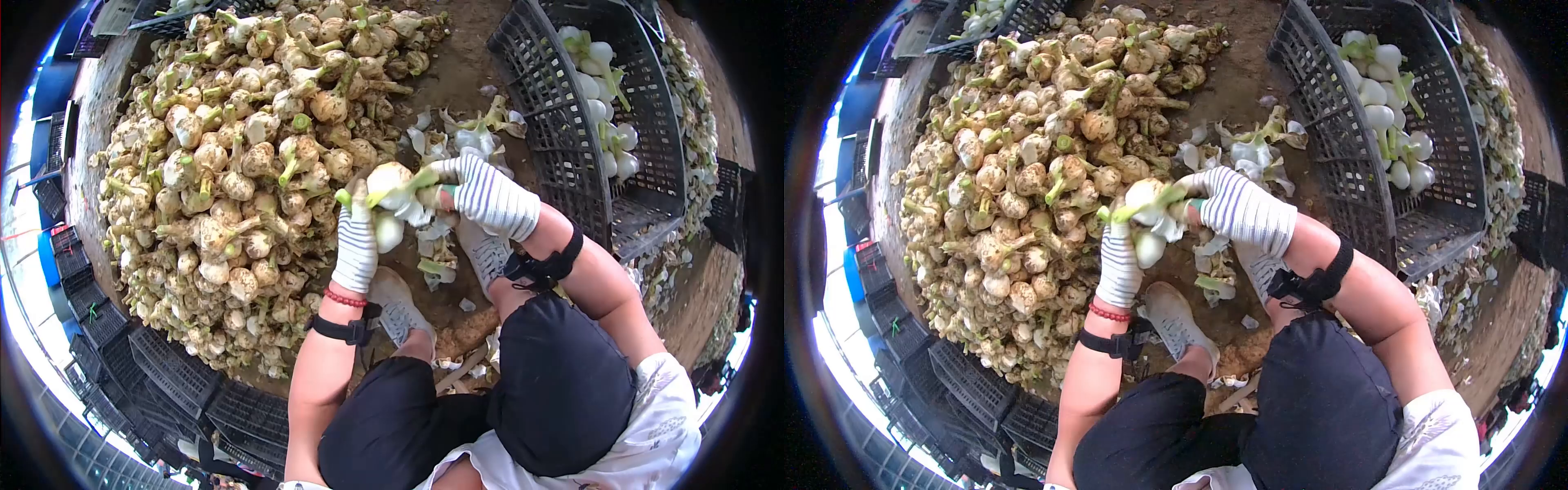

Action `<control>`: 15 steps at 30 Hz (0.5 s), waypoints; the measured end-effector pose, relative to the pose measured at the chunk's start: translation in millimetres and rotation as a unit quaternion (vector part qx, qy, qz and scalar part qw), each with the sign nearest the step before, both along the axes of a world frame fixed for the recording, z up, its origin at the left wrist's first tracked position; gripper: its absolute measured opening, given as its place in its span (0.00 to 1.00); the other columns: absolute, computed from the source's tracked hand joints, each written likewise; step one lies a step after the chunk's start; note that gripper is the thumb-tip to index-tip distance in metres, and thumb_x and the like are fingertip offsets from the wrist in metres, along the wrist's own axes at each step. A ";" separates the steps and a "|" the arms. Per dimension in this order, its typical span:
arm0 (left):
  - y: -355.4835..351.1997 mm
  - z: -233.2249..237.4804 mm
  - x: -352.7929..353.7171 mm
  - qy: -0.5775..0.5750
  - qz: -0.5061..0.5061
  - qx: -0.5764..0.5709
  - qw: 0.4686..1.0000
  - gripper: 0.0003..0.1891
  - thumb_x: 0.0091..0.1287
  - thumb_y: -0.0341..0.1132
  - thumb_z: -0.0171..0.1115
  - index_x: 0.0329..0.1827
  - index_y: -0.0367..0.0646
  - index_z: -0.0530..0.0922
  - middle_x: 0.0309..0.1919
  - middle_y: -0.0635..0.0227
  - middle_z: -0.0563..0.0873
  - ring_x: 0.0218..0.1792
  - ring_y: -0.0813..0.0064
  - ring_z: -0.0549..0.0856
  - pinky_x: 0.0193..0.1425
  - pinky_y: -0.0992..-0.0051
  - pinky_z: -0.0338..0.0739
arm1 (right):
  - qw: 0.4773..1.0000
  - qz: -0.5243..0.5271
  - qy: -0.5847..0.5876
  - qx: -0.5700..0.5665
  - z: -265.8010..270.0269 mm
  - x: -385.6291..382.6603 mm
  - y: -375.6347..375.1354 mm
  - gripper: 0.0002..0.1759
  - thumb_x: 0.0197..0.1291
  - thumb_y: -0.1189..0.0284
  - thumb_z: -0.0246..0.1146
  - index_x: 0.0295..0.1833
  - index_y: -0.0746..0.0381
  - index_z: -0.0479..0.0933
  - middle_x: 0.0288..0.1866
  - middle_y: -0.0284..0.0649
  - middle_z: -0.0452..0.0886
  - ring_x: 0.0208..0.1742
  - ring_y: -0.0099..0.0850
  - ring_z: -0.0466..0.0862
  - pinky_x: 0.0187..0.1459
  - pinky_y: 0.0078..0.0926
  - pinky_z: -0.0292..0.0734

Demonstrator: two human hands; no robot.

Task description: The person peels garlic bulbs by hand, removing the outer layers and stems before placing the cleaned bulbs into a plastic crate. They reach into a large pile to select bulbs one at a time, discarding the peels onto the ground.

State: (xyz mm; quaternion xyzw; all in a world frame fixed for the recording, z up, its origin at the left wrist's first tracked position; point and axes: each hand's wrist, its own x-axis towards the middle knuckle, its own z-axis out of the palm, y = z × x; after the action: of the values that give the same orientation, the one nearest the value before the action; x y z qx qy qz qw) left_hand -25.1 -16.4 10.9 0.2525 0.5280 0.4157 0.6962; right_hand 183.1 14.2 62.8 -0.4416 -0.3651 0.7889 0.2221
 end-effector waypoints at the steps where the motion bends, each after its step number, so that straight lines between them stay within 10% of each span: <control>1: -1.5 -3.2 0.7 0.000 0.000 0.002 1.000 0.27 0.75 0.49 0.54 0.68 0.37 0.68 0.50 0.63 0.81 0.47 0.74 0.82 0.54 0.73 0.78 | 1.000 0.000 0.000 0.002 -0.8 2.3 0.4 0.15 0.64 0.75 0.61 0.55 0.63 0.81 0.35 0.29 0.81 0.35 0.14 0.76 0.35 0.15 0.74; 3: -7.1 -5.8 2.8 0.251 0.015 0.134 0.958 0.24 0.70 0.37 0.62 0.66 0.36 0.69 0.46 0.64 0.81 0.42 0.75 0.81 0.50 0.73 0.79 | 0.978 -0.006 -0.200 0.062 2.2 6.8 2.3 0.15 0.64 0.76 0.60 0.55 0.63 0.81 0.34 0.29 0.81 0.35 0.16 0.76 0.37 0.17 0.74; 8: -17.7 25.2 16.9 0.185 0.024 0.074 0.980 0.12 0.71 0.34 0.63 0.52 0.40 0.78 0.44 0.69 0.83 0.45 0.80 0.80 0.52 0.79 0.75 | 0.927 0.037 -0.210 0.309 -7.9 0.1 -20.1 0.17 0.58 0.78 0.59 0.53 0.64 0.81 0.35 0.39 0.84 0.41 0.27 0.83 0.46 0.25 0.78; 9: -16.9 29.1 16.4 0.185 0.032 0.060 0.980 0.10 0.71 0.33 0.63 0.51 0.40 0.78 0.43 0.69 0.83 0.44 0.81 0.79 0.51 0.79 0.74 | 0.981 0.019 -0.099 0.163 -2.5 3.7 -12.6 0.16 0.59 0.78 0.57 0.53 0.64 0.81 0.35 0.37 0.84 0.40 0.25 0.83 0.44 0.25 0.78; 12: -13.4 48.7 15.4 0.166 0.034 0.036 0.985 0.07 0.70 0.30 0.63 0.48 0.40 0.79 0.39 0.72 0.83 0.37 0.84 0.79 0.43 0.81 0.75 | 0.970 -0.077 -0.182 0.142 -22.4 27.3 -0.5 0.16 0.61 0.76 0.57 0.54 0.65 0.80 0.33 0.34 0.82 0.38 0.23 0.81 0.43 0.23 0.78; 15: -11.8 54.6 12.8 0.169 0.025 0.061 0.983 0.07 0.68 0.28 0.64 0.47 0.40 0.79 0.34 0.73 0.83 0.32 0.86 0.78 0.36 0.83 0.74 | 0.884 -0.080 -0.391 0.245 -50.4 50.8 16.3 0.18 0.63 0.72 0.60 0.57 0.67 0.77 0.46 0.51 0.83 0.46 0.39 0.84 0.51 0.33 0.78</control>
State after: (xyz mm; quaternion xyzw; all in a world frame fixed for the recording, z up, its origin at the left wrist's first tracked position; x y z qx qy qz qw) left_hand -12.3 -28.2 65.5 0.3477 0.6175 0.4162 0.5697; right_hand 233.9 30.4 12.4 -0.6733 -0.5672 0.4174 0.2252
